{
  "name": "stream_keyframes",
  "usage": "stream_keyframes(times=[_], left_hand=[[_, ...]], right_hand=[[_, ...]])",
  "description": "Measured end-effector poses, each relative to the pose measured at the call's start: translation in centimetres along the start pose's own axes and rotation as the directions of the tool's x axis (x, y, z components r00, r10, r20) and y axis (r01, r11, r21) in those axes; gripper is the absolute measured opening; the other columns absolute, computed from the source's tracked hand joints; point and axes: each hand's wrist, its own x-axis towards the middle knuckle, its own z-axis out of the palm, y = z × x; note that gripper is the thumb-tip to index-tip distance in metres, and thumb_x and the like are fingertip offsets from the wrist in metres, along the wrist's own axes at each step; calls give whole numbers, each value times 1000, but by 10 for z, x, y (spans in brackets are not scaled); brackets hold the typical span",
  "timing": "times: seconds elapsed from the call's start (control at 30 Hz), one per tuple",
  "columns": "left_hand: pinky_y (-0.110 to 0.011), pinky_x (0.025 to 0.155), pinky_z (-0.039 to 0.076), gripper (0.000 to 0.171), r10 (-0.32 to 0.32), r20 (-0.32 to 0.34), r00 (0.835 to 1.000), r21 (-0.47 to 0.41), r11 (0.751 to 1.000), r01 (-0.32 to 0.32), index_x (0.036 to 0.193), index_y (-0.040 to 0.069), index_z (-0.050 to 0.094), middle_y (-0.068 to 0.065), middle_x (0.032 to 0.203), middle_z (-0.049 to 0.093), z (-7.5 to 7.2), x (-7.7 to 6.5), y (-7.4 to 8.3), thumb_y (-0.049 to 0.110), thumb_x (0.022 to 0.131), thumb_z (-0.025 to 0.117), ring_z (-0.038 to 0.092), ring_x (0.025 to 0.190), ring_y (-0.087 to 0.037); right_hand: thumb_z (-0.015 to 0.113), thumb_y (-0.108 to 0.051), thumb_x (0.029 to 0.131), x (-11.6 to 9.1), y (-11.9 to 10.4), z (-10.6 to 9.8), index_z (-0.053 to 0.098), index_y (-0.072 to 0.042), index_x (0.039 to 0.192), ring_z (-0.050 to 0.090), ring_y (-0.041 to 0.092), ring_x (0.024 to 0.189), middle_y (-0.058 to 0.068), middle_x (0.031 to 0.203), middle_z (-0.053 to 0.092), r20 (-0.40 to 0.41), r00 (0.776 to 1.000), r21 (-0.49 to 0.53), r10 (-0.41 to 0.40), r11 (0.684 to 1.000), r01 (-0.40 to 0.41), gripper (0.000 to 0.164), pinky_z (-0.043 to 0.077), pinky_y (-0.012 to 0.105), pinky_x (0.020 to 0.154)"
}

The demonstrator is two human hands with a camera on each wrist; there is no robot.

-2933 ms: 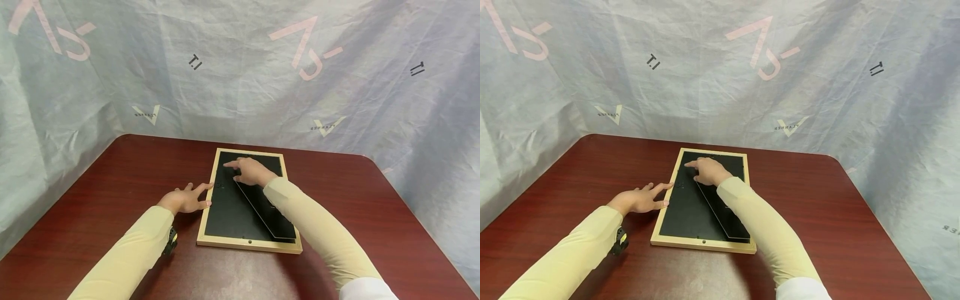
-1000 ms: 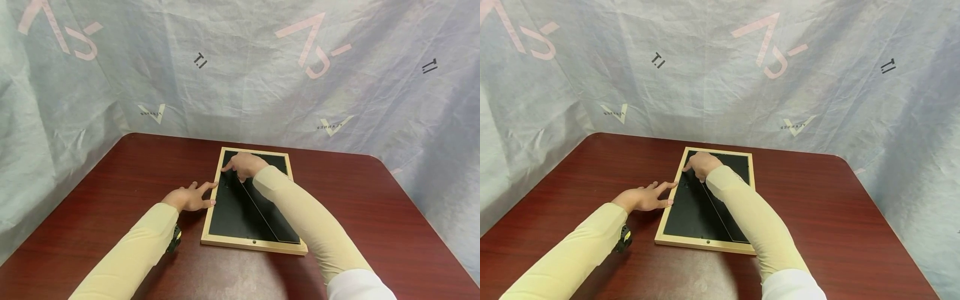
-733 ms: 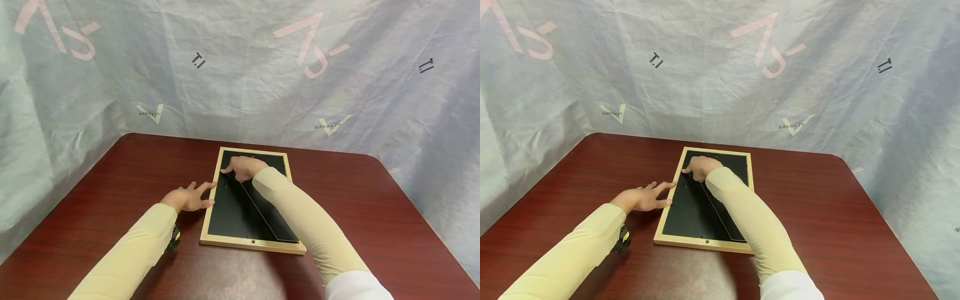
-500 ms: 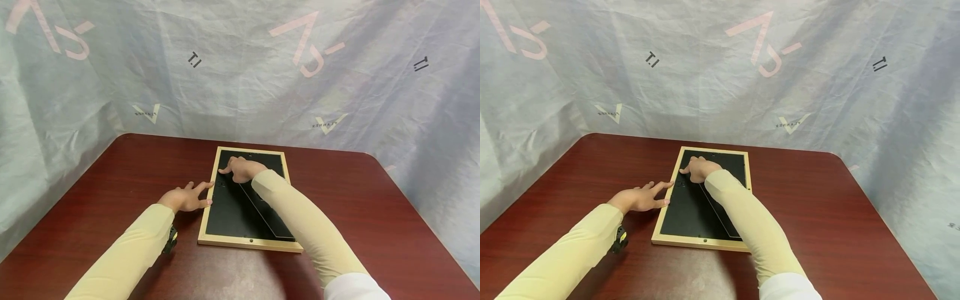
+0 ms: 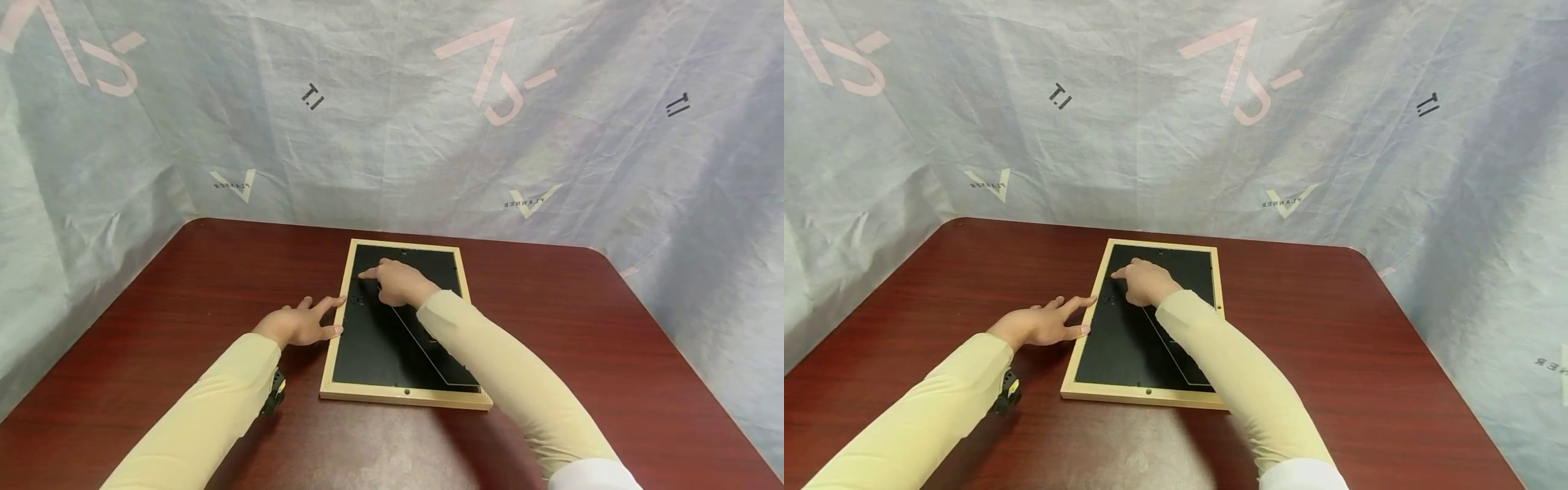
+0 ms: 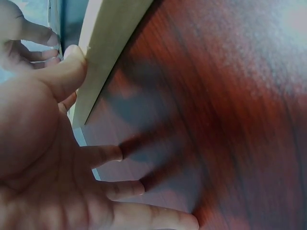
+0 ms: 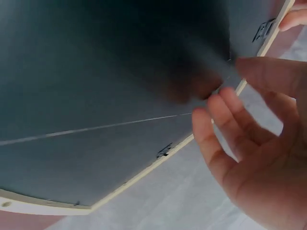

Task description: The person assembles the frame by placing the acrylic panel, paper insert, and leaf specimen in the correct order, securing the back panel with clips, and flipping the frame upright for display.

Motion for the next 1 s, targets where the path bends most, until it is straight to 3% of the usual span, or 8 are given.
stream_keyframes(times=[0.1, 0.23, 0.4, 0.6, 0.77, 1.0], left_hand=[[-73, 113, 14, 66, 3, -5, 1000, 4, 1000, -3, 163, 25, 22, -36, 162, 12, -2, -9, 6, 39, 107, 53, 12, 144, -63], [-73, 113, 16, 65, 5, -7, 1000, 3, 1000, -5, 163, 24, 23, -37, 161, 12, -6, -20, 13, 38, 107, 53, 13, 144, -65], [-74, 112, 17, 67, -9, 1, 1000, 8, 1000, 9, 163, 26, 21, -36, 162, 10, -7, -18, 7, 42, 106, 53, 12, 144, -64], [-76, 111, 14, 68, -5, 2, 1000, -3, 1000, 5, 164, 27, 19, -35, 163, 8, -2, -1, -5, 41, 106, 53, 9, 145, -63], [-77, 111, 13, 68, 9, -2, 1000, -8, 1000, -9, 163, 26, 21, -36, 163, 9, 1, 5, -6, 41, 106, 53, 9, 145, -63], [-78, 110, 11, 68, 15, 9, 1000, -23, 1000, -15, 163, 26, 21, -36, 163, 7, 1, 5, -4, 41, 106, 53, 6, 145, -63]], right_hand=[[59, -14, 103, -8, 7, 1, 54, -22, 150, 61, 29, 112, 17, 158, 39, -77, 997, 55, 29, 998, -25, 47, 44, 33, 65], [63, -27, 102, -22, 10, 3, 61, -10, 142, 60, 34, 120, 19, 151, 49, -138, 985, 126, 107, 988, -90, 43, 55, 39, 77], [66, -46, 99, -30, -4, 6, 67, 0, 129, 66, 33, 109, 20, 137, 60, -96, 975, 115, 201, 975, -190, 55, 56, 46, 88], [60, -69, 92, -29, -26, 9, 59, -5, 143, 52, 37, 132, 22, 156, 40, 13, 959, 49, 284, 957, -285, 82, 53, 46, 95], [60, -73, 88, -24, -38, 8, 55, -5, 146, 44, 38, 138, 24, 155, 37, 18, 936, 64, 353, 933, -353, 90, 50, 46, 99], [63, -74, 86, -24, -45, 7, 54, -5, 146, 46, 35, 129, 24, 149, 38, 31, 913, 95, 407, 908, -408, 91, 51, 44, 97]])
